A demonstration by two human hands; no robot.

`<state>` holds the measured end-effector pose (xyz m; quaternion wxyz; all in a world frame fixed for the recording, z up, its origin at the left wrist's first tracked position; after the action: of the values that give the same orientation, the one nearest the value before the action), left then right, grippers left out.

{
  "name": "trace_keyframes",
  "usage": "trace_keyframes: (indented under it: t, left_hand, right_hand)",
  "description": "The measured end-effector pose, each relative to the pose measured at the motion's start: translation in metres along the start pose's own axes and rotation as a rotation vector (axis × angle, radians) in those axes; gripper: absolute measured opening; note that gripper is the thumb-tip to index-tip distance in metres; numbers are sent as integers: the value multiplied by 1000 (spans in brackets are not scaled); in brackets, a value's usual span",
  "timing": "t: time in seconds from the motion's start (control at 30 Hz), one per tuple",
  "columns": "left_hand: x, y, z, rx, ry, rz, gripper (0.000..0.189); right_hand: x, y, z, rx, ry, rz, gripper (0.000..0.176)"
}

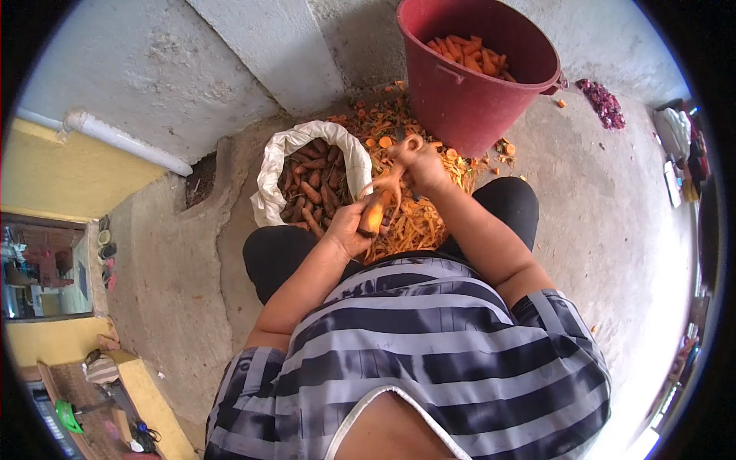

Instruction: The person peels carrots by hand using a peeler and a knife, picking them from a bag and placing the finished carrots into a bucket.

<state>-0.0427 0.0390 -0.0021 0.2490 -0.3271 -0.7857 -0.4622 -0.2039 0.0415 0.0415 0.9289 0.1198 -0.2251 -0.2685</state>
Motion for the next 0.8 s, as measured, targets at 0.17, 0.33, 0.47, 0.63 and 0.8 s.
trace_keyframes:
  t: [0.17, 0.33, 0.47, 0.63, 0.8]
  left_hand:
    - [-3, 1, 1, -45, 49, 71, 30]
    - [10, 6, -9, 124, 48, 118, 30]
    - [5, 1, 0, -45, 76, 76, 27]
    - [6, 8, -4, -12, 34, 93, 30]
    - [4, 4, -9, 91, 60, 30, 30]
  right_hand:
    - [-49, -11, 24, -85, -65, -275, 19]
    - [28, 30, 8, -66, -21, 96, 19]
    - [-10, -9, -2, 11, -53, -83, 19]
    - [-39, -18, 17, -101, -171, -223, 24]
    - [33, 21, 4, -118, -187, 130, 28]
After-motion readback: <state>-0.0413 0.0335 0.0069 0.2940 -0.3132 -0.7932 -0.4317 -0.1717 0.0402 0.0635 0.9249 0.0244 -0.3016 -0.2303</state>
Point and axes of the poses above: each hand's wrist, its own y-axis away from the middle knuckle, its own x-axis out of the palm, z = x × y, the point moved 7 cm from there along -y, towards the middle knuckle, and after that the axes turned 3 degrees about x, right-handed, at the moved point
